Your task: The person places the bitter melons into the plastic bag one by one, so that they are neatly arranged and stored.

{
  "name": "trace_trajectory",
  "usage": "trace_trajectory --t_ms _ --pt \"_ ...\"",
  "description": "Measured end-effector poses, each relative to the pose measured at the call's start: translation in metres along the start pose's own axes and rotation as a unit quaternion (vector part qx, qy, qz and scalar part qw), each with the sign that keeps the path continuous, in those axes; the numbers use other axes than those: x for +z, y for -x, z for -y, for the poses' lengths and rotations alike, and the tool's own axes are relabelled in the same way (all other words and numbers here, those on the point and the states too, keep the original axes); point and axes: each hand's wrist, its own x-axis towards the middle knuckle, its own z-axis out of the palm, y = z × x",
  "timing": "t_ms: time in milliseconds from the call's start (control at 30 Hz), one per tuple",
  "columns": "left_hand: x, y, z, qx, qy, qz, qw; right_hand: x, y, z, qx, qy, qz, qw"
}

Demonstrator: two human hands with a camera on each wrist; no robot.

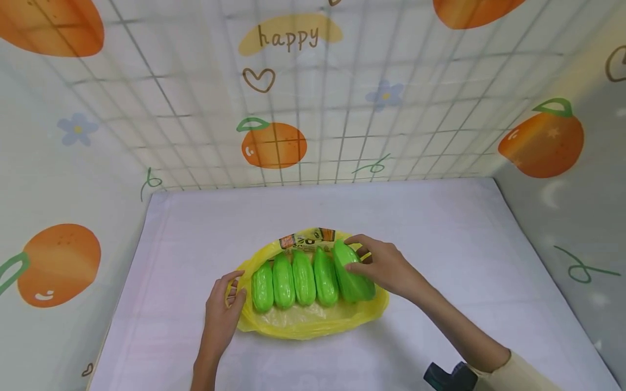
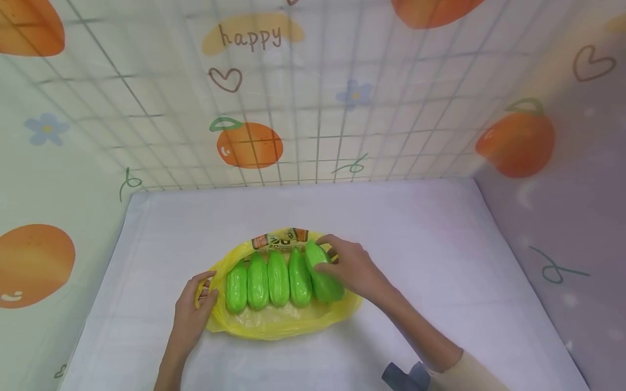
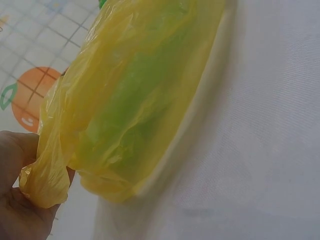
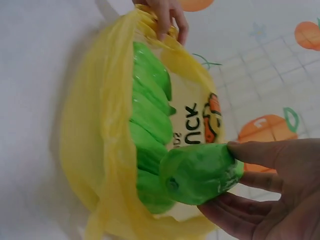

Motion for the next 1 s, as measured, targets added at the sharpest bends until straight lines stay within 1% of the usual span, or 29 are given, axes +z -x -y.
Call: trace_trajectory --t_ms 100,233,400,567,700,867,1000 --pt "0.000 0.000 0.000 -0.001 0.000 0.000 1.0000 0.010 -0.003 0.000 -0.006 0.007 0.004 0.9999" --pt "0.000 0.000 0.001 -0.006 -0.001 -0.001 1.0000 0.021 -0.007 -0.002 -0.012 0.020 -0.004 0.9997" --pt "0.001 0.000 0.000 -0.006 -0.002 -0.003 1.0000 0.030 -0.013 -0.004 -0.002 0.022 -0.017 0.9996" --pt "0.001 0.000 0.000 -0.005 -0.003 -0.005 1.0000 0.034 -0.019 -0.003 0.002 0.020 -0.019 0.9996" --pt "0.000 0.000 0.000 -0.007 -0.003 -0.007 0.9999 0.036 -0.022 -0.003 -0.005 0.027 -0.016 0.9995" --pt "0.000 0.000 0.000 -0.011 -0.003 -0.005 0.9999 0.038 -0.026 -0.003 -0.020 0.052 -0.019 0.9983" --pt "-0.001 0.001 -0.001 -0.012 0.000 -0.003 0.9999 0.038 -0.026 -0.002 -0.023 0.076 -0.016 0.9968"
